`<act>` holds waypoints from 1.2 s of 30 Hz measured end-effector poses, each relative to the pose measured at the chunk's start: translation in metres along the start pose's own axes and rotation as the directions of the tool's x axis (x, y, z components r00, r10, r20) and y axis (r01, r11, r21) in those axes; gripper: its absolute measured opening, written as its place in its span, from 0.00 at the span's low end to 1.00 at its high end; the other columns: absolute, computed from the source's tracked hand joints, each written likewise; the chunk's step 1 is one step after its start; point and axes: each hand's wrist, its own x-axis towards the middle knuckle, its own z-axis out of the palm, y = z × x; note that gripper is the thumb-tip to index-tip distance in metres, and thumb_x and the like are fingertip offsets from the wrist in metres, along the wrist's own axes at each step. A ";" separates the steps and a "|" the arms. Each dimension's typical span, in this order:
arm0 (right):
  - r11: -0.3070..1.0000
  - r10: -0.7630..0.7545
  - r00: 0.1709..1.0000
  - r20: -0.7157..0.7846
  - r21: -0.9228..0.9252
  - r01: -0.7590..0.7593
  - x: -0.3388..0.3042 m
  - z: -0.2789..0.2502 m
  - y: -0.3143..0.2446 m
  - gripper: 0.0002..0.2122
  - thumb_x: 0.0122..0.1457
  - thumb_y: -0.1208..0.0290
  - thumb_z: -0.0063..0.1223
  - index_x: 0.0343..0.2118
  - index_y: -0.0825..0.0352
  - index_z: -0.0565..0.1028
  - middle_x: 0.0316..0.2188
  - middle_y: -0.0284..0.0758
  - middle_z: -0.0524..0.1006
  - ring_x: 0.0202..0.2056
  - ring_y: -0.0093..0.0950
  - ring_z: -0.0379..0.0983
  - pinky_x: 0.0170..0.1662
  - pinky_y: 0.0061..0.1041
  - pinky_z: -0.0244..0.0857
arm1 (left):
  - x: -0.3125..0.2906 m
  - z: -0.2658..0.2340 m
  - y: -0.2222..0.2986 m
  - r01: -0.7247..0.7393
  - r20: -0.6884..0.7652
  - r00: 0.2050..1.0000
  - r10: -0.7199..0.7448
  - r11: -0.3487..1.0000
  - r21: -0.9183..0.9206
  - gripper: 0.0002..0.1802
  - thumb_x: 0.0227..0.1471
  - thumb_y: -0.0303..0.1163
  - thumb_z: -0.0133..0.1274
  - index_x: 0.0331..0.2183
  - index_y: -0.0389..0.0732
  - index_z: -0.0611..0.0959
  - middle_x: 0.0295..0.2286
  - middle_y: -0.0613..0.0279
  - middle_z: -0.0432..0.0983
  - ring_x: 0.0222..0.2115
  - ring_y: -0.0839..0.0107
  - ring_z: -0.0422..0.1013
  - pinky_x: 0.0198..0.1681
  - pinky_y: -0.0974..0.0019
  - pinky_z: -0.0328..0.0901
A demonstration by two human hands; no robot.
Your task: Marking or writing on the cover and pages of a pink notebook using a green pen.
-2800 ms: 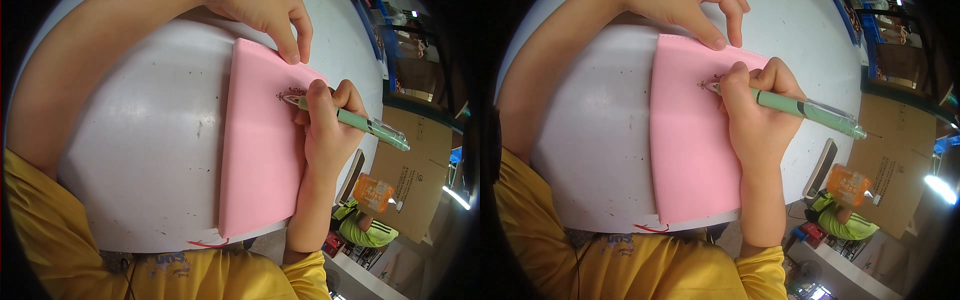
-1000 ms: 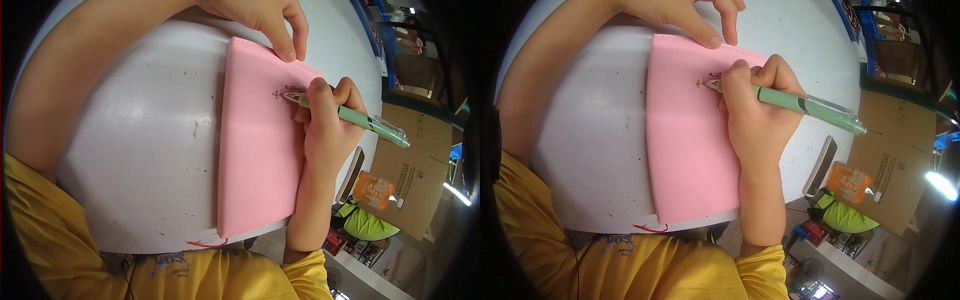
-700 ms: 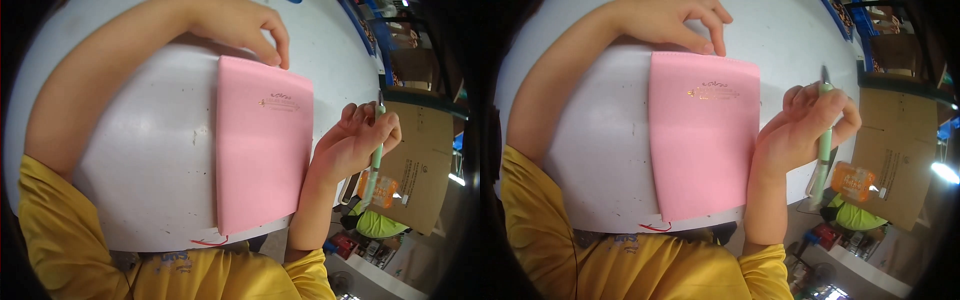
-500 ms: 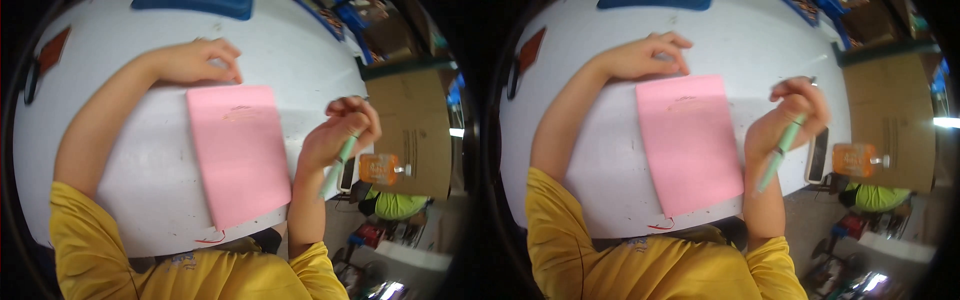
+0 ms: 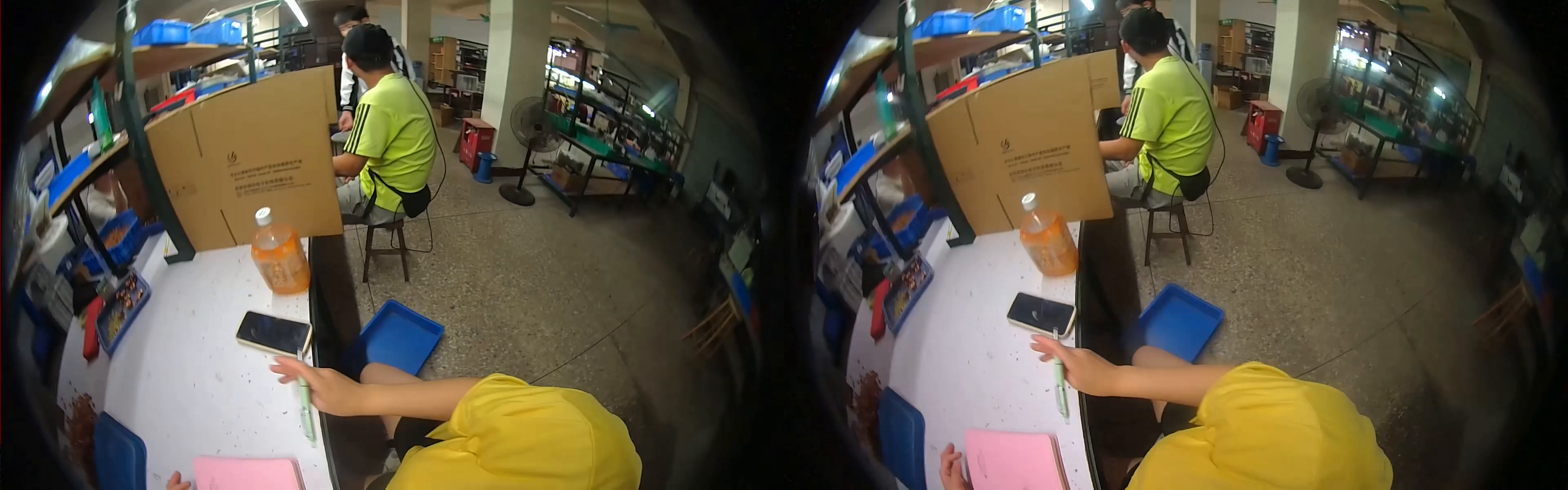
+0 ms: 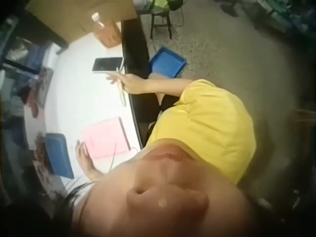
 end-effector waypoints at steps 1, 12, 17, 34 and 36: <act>1.000 -0.005 1.000 -0.023 -0.011 0.005 -0.008 -0.015 -0.007 0.34 0.49 0.89 0.41 0.61 0.65 0.50 0.55 0.41 0.67 0.49 0.35 0.72 0.48 0.28 0.68 | 0.012 0.005 0.007 -0.019 0.018 1.000 0.019 1.000 0.003 0.16 0.55 0.30 0.47 0.44 0.33 0.77 0.56 0.54 0.61 0.55 0.61 0.58 0.59 0.62 0.56; 0.818 0.218 0.968 0.125 0.518 -0.251 -0.058 -0.089 -0.057 0.35 0.53 0.86 0.39 0.64 0.64 0.43 0.61 0.45 0.56 0.54 0.37 0.65 0.44 0.23 0.66 | -0.011 0.034 0.105 0.215 -0.409 0.913 0.011 0.838 0.502 0.11 0.55 0.27 0.43 0.40 0.35 0.75 0.49 0.50 0.66 0.50 0.58 0.62 0.55 0.61 0.56; 0.845 0.067 0.997 0.035 0.529 -0.075 -0.037 -0.079 -0.065 0.34 0.53 0.86 0.40 0.63 0.64 0.45 0.62 0.45 0.54 0.56 0.36 0.62 0.45 0.24 0.66 | 0.035 0.125 0.177 0.145 -0.402 0.883 0.242 0.675 0.724 0.10 0.54 0.24 0.41 0.38 0.36 0.75 0.45 0.51 0.67 0.47 0.57 0.64 0.53 0.61 0.56; 0.835 0.454 0.842 -0.291 0.470 -0.287 -0.070 -0.144 -0.036 0.27 0.59 0.81 0.38 0.61 0.60 0.48 0.53 0.42 0.68 0.33 0.22 0.70 0.35 0.17 0.66 | 0.121 0.502 0.354 -0.374 0.493 0.834 0.249 0.911 0.172 0.26 0.51 0.25 0.49 0.52 0.32 0.66 0.40 0.41 0.67 0.37 0.51 0.70 0.39 0.60 0.68; 0.802 0.527 0.785 -0.325 0.496 -0.333 -0.093 -0.146 -0.011 0.26 0.60 0.79 0.38 0.61 0.61 0.49 0.51 0.42 0.69 0.32 0.22 0.70 0.34 0.16 0.65 | 0.125 0.521 0.339 -0.404 0.555 0.779 0.292 0.911 0.086 0.25 0.51 0.23 0.49 0.52 0.32 0.66 0.40 0.41 0.67 0.36 0.51 0.71 0.39 0.59 0.68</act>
